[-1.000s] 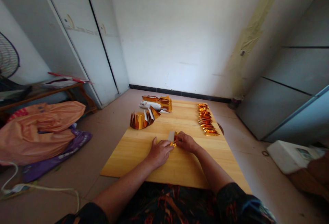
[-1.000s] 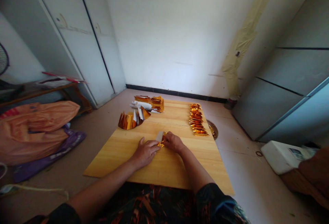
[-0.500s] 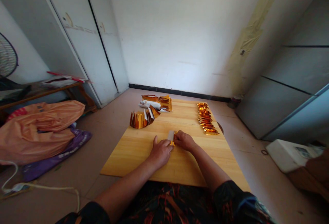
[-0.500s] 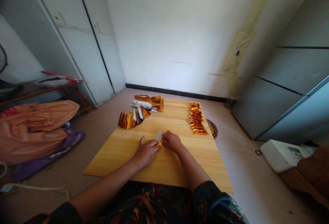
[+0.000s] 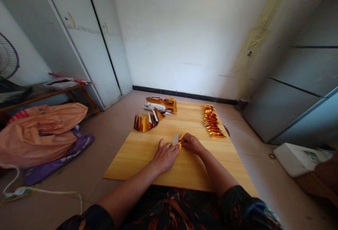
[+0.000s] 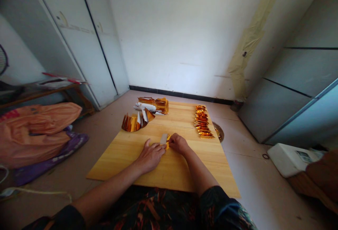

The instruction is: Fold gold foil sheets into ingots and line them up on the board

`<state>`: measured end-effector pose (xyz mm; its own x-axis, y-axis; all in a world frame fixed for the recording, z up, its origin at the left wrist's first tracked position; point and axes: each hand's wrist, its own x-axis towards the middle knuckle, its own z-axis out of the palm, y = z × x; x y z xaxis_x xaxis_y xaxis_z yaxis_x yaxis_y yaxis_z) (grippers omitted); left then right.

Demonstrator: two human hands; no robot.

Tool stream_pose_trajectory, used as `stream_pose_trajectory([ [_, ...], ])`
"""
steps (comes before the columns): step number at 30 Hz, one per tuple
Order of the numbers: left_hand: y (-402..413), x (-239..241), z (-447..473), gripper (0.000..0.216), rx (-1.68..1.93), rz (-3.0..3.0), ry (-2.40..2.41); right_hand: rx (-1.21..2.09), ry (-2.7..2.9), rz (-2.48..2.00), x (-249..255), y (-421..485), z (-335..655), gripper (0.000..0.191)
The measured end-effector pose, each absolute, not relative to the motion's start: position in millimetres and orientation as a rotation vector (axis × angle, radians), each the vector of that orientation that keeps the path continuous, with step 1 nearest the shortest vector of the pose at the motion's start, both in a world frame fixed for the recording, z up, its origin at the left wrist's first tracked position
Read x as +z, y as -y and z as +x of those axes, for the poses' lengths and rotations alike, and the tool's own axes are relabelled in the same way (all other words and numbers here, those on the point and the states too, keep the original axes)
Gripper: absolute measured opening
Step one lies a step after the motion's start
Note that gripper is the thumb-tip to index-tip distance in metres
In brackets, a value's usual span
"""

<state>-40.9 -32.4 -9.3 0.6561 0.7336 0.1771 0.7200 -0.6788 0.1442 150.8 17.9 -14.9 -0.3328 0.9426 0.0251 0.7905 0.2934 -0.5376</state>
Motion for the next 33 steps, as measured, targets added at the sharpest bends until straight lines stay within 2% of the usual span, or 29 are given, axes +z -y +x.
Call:
stream_pose_trajectory([
  [6, 32.5, -7.4, -39.5, 0.035, 0.309, 2.786, -1.265, 0.675, 2.161, -1.516, -18.9, -19.4, 155.1, 0.014],
  [10, 34.3, -4.6, -38.0, 0.033, 0.292, 2.773, -1.292, 0.626, 2.140, -1.575, -22.3, -17.4, 151.7, 0.006],
  [15, 35.6, -3.9, -35.0, 0.030, 0.341, 2.742, -1.330, 0.572, 2.191, -1.586, -20.3, -20.3, 151.0, 0.014],
  [21, 23.1, -6.6, -29.5, 0.011, 0.460, 2.809, -1.283, 0.198, 2.429, -1.477, -11.2, -9.4, 156.5, 0.016],
  [27, 2.4, -6.2, -42.0, 0.018, 0.444, 2.894, -1.105, 0.001, 2.552, -1.516, -1.6, 16.4, 150.1, 0.021],
  [33, -9.1, -3.1, -58.9, 0.018, 0.390, 2.883, -1.082, -0.004, 2.642, -1.456, -9.6, 25.7, 134.2, 0.024],
])
